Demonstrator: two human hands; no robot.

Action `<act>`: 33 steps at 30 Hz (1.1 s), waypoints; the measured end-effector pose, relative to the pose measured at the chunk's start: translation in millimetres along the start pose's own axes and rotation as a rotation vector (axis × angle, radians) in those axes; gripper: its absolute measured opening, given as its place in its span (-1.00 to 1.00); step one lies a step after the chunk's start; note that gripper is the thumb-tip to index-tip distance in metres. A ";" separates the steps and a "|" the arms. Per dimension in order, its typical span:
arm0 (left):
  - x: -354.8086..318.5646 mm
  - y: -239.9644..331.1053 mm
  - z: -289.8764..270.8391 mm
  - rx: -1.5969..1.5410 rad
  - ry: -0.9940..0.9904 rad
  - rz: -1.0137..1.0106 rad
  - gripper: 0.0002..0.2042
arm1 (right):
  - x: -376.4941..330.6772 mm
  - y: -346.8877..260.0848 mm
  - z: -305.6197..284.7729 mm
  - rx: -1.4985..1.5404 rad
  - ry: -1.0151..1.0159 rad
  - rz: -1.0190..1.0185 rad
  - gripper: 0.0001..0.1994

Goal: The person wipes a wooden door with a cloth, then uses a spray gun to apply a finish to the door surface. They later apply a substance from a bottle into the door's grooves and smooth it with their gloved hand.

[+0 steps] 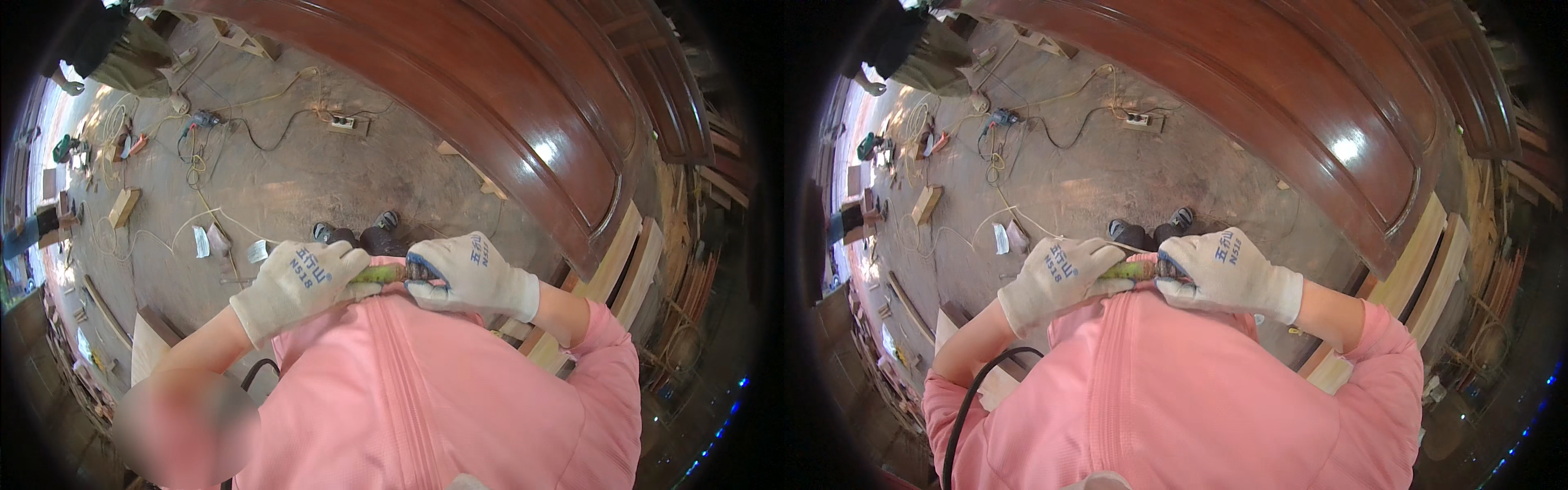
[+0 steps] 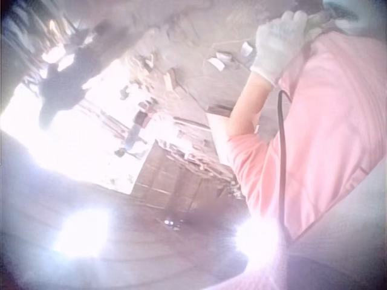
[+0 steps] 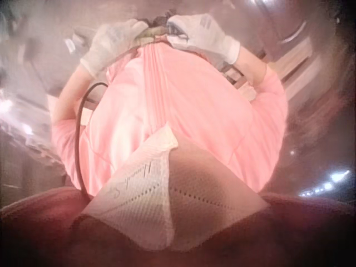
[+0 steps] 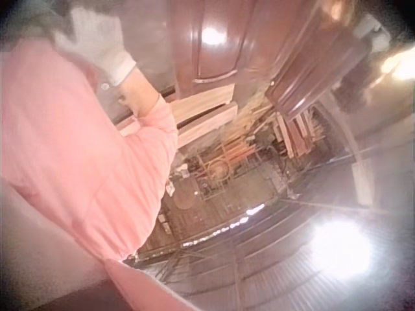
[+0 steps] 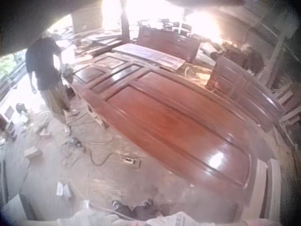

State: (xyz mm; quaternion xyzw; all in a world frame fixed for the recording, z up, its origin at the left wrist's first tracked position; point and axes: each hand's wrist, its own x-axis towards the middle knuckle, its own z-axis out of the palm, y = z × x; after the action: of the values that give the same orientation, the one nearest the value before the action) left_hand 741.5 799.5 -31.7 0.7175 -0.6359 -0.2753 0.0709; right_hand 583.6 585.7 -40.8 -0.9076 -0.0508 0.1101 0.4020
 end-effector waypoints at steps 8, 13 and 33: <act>-28.7 1.7 -0.8 -0.288 0.021 -0.091 -0.64 | 22.2 -15.2 4.1 0.030 -0.248 -0.016 -0.65; -48.0 -12.7 -0.3 -0.371 -0.014 -0.180 -0.63 | 61.8 -26.3 6.5 0.309 -0.353 0.104 -0.65; -149.1 -358.5 156.7 -1.422 -0.098 -1.350 -0.79 | 170.4 144.9 423.6 0.876 1.052 1.117 -0.64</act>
State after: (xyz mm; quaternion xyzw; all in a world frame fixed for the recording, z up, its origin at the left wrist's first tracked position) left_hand 972.7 1045.3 -279.7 0.7081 0.2197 -0.6063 0.2875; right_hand 647.5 823.5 -451.7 -0.4973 0.6386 -0.1318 0.5723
